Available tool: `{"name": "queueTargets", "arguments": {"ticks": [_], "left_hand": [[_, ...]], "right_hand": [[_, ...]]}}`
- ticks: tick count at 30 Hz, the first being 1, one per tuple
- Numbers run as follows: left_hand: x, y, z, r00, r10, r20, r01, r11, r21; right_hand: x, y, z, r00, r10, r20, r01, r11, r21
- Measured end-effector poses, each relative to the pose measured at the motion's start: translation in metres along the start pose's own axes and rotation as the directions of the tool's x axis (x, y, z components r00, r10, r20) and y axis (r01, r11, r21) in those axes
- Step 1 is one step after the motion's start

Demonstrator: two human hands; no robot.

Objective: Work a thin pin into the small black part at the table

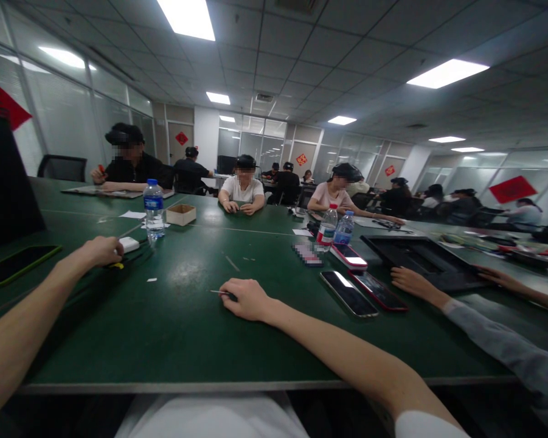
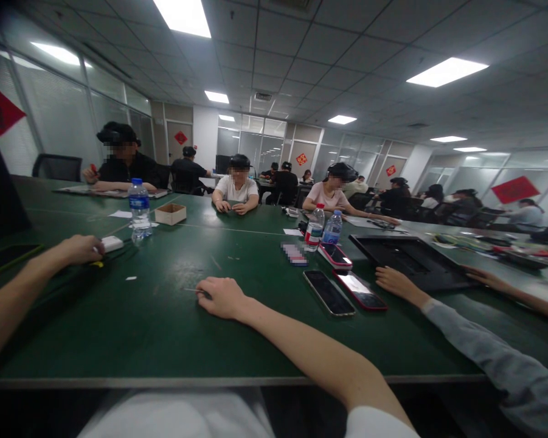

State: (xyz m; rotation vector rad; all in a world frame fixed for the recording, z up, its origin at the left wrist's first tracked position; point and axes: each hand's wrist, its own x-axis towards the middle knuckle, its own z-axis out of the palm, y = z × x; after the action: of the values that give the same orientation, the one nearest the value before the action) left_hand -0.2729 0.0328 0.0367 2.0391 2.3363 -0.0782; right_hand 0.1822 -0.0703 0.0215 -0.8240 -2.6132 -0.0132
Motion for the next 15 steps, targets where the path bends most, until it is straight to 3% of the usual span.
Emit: {"name": "queueTargets", "arguments": {"ticks": [15], "left_hand": [[-0.0008, 0.0043, -0.0021, 1.000, -0.004, 0.014, 0.003, 1.000, 0.009]], "right_hand": [[0.0006, -0.0002, -0.0014, 1.000, -0.002, 0.009, 0.002, 1.000, 0.010]]}}
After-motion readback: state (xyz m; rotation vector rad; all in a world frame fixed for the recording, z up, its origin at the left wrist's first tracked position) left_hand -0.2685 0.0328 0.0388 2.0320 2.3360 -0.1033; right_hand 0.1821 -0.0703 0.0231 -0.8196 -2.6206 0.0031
